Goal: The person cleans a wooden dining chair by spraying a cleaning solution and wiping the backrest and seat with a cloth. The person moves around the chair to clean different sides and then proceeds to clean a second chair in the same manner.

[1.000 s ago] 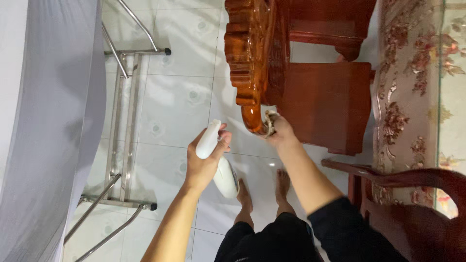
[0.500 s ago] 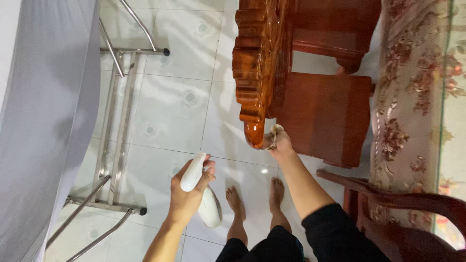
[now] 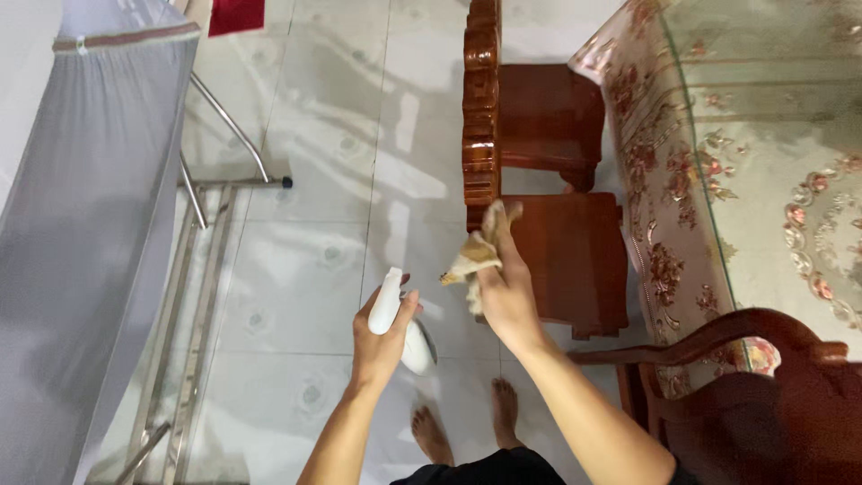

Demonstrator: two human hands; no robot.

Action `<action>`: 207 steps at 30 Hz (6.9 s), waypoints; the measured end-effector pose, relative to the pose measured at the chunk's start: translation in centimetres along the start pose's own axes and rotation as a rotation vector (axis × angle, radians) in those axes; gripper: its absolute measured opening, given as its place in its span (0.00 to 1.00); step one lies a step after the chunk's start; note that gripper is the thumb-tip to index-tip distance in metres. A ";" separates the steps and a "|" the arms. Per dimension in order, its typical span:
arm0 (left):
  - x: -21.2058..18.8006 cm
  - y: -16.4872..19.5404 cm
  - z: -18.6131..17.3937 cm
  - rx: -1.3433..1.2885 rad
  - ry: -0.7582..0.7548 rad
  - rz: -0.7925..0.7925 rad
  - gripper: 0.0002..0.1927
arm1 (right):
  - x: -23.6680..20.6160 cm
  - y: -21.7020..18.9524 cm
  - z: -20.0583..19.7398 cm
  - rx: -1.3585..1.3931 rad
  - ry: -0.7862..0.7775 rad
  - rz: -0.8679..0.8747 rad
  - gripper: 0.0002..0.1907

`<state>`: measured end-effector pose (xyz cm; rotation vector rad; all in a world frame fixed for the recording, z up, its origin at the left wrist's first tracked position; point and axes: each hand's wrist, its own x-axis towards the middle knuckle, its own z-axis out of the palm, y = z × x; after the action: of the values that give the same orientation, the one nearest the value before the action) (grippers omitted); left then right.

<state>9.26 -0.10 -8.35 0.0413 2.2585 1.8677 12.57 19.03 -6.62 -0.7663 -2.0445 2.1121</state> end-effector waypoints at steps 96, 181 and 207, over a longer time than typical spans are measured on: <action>17.3 24.0 2.0 0.269 -0.357 0.273 0.19 | 14.7 -14.4 -7.3 0.503 0.258 0.027 0.23; 20.0 22.3 9.4 0.237 0.283 0.591 0.11 | 19.5 -5.3 3.5 0.342 -0.264 -1.111 0.39; 18.0 20.5 7.0 0.080 0.263 0.671 0.11 | 18.7 -15.4 3.0 0.413 -0.198 -0.480 0.37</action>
<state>-9.42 13.48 7.86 0.6819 2.7324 2.1817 -9.01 25.36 2.80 -0.0051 -1.5646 2.2523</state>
